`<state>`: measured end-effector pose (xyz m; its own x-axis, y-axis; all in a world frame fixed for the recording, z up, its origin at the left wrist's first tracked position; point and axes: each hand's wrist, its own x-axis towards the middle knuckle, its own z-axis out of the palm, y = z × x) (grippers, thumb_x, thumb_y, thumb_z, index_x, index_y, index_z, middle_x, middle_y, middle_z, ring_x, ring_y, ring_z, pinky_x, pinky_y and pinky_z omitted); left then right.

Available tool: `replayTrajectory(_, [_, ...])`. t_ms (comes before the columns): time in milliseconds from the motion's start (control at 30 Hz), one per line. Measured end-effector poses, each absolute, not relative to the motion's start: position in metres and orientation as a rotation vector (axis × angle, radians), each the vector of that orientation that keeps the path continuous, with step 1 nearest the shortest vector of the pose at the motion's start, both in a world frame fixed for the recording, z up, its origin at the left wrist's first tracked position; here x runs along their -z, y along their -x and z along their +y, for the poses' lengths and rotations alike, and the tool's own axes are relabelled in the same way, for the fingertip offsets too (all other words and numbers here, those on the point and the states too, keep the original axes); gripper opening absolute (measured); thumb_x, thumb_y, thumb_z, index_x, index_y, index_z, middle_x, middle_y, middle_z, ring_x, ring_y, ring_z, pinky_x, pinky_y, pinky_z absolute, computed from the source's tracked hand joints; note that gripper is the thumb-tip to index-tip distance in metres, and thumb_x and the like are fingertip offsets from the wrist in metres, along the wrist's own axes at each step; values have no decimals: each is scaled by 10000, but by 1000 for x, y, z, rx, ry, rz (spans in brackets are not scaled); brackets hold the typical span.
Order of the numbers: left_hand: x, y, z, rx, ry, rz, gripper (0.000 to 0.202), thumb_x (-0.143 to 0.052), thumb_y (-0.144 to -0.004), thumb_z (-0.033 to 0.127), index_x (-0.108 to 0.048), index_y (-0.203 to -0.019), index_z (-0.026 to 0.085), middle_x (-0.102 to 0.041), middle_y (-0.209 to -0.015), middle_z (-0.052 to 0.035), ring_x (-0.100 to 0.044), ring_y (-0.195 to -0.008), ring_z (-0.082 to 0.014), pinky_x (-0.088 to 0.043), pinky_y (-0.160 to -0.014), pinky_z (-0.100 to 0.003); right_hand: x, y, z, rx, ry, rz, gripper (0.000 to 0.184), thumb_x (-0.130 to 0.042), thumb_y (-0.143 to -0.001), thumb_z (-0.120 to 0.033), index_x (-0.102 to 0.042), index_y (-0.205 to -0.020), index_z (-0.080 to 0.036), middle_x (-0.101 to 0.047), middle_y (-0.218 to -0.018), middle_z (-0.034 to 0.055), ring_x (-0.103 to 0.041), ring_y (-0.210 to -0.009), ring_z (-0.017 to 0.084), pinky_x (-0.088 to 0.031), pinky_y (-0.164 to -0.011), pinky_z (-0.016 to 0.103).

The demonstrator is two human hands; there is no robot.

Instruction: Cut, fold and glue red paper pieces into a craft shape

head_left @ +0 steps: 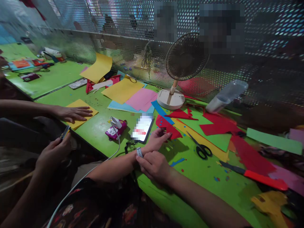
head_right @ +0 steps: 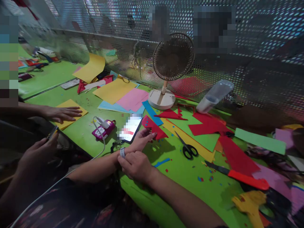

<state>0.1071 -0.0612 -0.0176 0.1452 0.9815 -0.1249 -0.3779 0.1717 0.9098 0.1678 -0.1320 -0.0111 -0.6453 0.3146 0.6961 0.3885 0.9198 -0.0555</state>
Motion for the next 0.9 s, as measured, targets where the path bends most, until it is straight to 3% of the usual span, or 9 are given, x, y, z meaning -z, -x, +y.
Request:
replayTrajectory(400, [17,-108,-60,-1185,-852,904,432,-831,-622,384,-619,-918,152,-643,-717,21,-608,-611,-87,-456,-548,-204,6,-163,-131,137,492,-2266,221,-503,-887,-194,-633,-1048,-117,-601,-663,12,-516,-608,140,-349,-556,302])
replayTrajectory(567, [9,-102,-52,-1323,-681,938,415,-848,-587,335,-610,-894,189,-652,-748,38,-614,-630,-83,-441,-542,-193,-16,-199,-132,-42,592,-2324,199,-510,-917,-225,-638,-1055,-160,-620,-684,-3,-546,-627,123,-419,-593,268])
replayTrajectory(600, [7,-101,-49,-1363,-632,937,414,-849,-583,327,-602,-888,194,-661,-766,36,-618,-630,-80,-436,-540,-190,-18,-217,-131,-54,691,-2297,224,-509,-920,-233,-627,-1103,-180,-645,-734,8,-572,-674,132,-441,-634,272])
replayTrajectory(667, [4,-99,-45,-1400,-603,929,405,-844,-595,302,-595,-898,199,-672,-800,32,-635,-658,-81,-437,-555,-182,-15,-258,-129,22,1085,-2207,351,-482,-937,-288,-551,-1273,-212,-677,-1036,83,-614,-951,200,-466,-827,351])
replayTrajectory(767, [0,-100,-48,-1447,-583,932,399,-839,-600,315,-589,-884,187,-664,-776,26,-635,-642,-89,-431,-536,-186,-1,-313,-124,129,1549,-2266,630,-406,-938,-501,-320,-1475,-183,-515,-1386,158,-455,-1287,323,-347,-1034,521])
replayTrajectory(900, [3,-106,-54,-1449,-579,929,453,-852,-578,364,-601,-896,162,-649,-739,13,-620,-609,-99,-439,-530,-203,8,-338,-120,273,1530,-2288,724,-338,-944,-505,-162,-1527,-113,-406,-1474,213,-384,-1355,365,-275,-1074,573])
